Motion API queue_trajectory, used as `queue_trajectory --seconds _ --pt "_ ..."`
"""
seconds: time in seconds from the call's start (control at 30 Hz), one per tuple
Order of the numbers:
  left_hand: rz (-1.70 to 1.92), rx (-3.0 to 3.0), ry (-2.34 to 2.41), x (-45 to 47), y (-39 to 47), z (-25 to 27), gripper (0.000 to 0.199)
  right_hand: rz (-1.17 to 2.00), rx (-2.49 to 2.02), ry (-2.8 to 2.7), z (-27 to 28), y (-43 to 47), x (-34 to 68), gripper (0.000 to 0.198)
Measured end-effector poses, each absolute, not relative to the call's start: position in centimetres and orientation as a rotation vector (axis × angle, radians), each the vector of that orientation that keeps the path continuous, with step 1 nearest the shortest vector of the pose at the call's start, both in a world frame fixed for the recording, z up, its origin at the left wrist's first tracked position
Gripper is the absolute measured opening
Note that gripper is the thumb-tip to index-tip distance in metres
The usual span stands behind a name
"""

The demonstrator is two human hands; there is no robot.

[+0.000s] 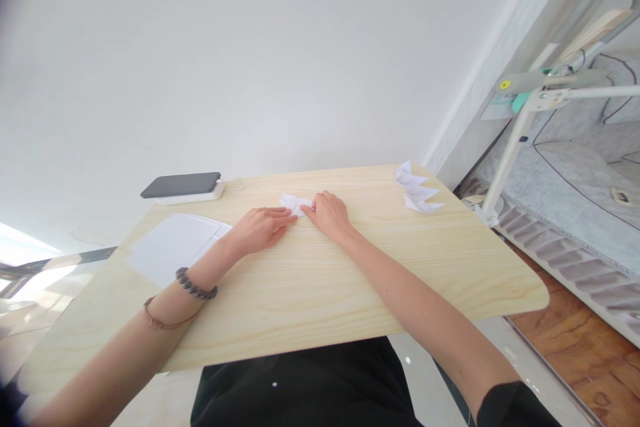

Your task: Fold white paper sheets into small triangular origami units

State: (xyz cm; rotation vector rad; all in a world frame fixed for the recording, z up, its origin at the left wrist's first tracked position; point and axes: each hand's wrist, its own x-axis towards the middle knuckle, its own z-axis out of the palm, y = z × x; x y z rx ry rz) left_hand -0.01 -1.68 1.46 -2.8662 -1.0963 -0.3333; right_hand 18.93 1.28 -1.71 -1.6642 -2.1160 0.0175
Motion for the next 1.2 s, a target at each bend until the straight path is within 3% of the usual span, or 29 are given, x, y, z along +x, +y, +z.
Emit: queue_trajectory --seconds 0.23,0.47,1.2 --pt "-0.273 -2.823 -1.103 0.2 -1.9 1.8 0.026 0.088 -1.677 -2.079 -1.6 1.5 19.1 0.032" --pt "-0.200 -2.783 -1.101 0.3 -2.0 1.9 0.024 0.346 -1.389 -2.165 -0.8 1.3 21.1 0.021" --pt "-0.256 -2.804 -1.216 0.5 -2.0 1.9 0.025 0.228 -1.631 -2.121 -1.2 1.1 19.9 0.019"
